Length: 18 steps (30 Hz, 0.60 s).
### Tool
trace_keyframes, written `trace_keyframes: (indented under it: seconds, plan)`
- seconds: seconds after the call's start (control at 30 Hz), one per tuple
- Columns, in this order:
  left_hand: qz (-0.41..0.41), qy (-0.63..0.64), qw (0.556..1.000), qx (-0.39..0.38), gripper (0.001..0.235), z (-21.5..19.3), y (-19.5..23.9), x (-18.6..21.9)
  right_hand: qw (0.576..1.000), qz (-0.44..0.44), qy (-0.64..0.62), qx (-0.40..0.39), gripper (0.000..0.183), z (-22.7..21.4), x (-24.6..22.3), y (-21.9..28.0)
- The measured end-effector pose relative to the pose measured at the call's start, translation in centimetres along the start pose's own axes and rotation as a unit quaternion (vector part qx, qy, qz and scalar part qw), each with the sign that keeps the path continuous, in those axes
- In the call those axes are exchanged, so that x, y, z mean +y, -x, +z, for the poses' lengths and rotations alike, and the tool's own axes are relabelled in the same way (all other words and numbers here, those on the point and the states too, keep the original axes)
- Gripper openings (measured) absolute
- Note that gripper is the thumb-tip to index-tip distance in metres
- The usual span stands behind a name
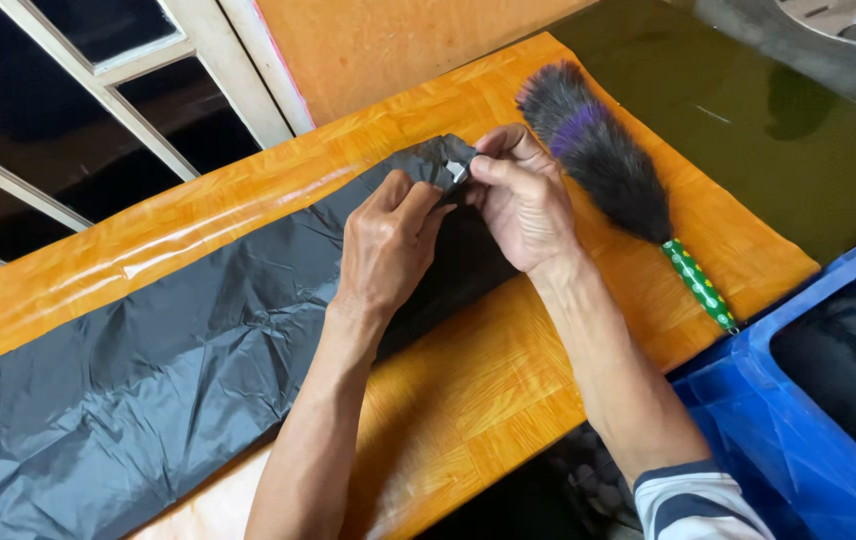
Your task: The person folds a black bag with red trim on a wooden table, then retrieves another black bag from a blue bin. They fold the second bag on the table, rolling it into a compact bundle.
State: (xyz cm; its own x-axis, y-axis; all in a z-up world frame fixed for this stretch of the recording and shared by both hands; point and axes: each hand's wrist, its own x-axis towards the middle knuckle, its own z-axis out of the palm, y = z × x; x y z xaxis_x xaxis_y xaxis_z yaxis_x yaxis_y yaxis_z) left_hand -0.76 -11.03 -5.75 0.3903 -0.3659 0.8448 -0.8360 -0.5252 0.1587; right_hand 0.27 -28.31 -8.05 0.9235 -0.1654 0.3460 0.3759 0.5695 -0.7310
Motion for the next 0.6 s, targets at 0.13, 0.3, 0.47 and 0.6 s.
trace_keyframes:
  seconds: [0.13, 0.3, 0.47, 0.6]
  plan:
    - [-0.008, -0.003, 1.0, 0.009, 0.022, 0.2, 0.2, -0.3, 0.976, -0.094, 0.18, -0.076, 0.023, 0.5, -1.7, 0.5]
    - [-0.043, 0.022, 0.999, -0.007, 0.022, -0.9, 0.0, -1.2, 0.914, -0.165, 0.332, -0.168, 0.052, 0.0, -2.3, 0.7]
    - [-0.087, 0.068, 0.994, -0.011, 0.023, -1.9, -0.4, -1.2, 0.832, -0.247, 0.459, -0.192, 0.059, 1.2, -2.2, 1.4]
    - [-0.11, 0.053, 0.982, -0.147, 0.045, -4.9, -2.4, 1.5, 0.752, -0.346, 0.525, -0.197, 0.023, -0.3, -1.3, 0.0]
